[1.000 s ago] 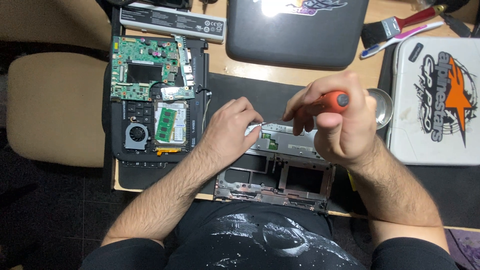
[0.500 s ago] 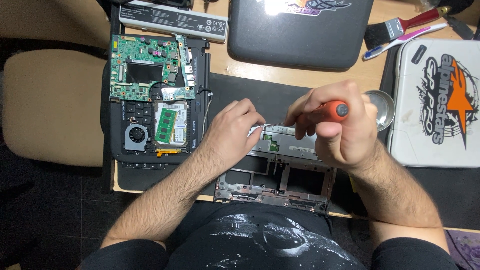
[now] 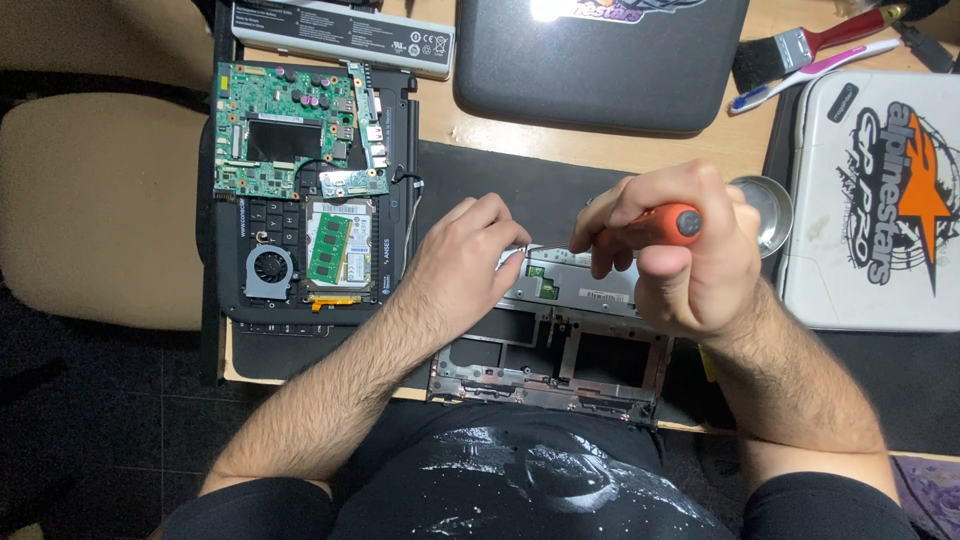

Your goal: Assembling laptop components onto a new base, including aligning the palmrest and securing it with screws.

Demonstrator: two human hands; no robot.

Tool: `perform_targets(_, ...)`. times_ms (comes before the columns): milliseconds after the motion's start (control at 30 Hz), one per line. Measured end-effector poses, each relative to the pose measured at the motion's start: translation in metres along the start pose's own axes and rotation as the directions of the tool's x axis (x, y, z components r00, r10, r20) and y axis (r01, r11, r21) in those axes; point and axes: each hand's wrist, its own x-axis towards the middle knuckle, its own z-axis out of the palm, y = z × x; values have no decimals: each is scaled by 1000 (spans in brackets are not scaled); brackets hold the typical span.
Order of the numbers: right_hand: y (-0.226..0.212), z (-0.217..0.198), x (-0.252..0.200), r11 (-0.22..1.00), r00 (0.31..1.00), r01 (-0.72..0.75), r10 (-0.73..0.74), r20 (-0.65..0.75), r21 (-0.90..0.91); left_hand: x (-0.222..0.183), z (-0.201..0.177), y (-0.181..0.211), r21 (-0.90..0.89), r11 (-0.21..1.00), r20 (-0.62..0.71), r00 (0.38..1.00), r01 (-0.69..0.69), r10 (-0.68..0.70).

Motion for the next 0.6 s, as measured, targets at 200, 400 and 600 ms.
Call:
perform_targets(200, 3, -5, 3, 997, 996, 69, -70, 48, 15, 0, 1, 0, 5, 1000, -9, 1000, -9, 9)
perform_targets(400, -9, -15, 12, 980, 998, -59, 51, 46, 192, 0, 0, -1, -12, 1000, -22, 1000, -20, 20)
perform_targets(600, -38, -15, 28, 963, 972, -216, 195, 134, 163, 0, 2, -2, -3, 1000, -2, 1000, 0, 0)
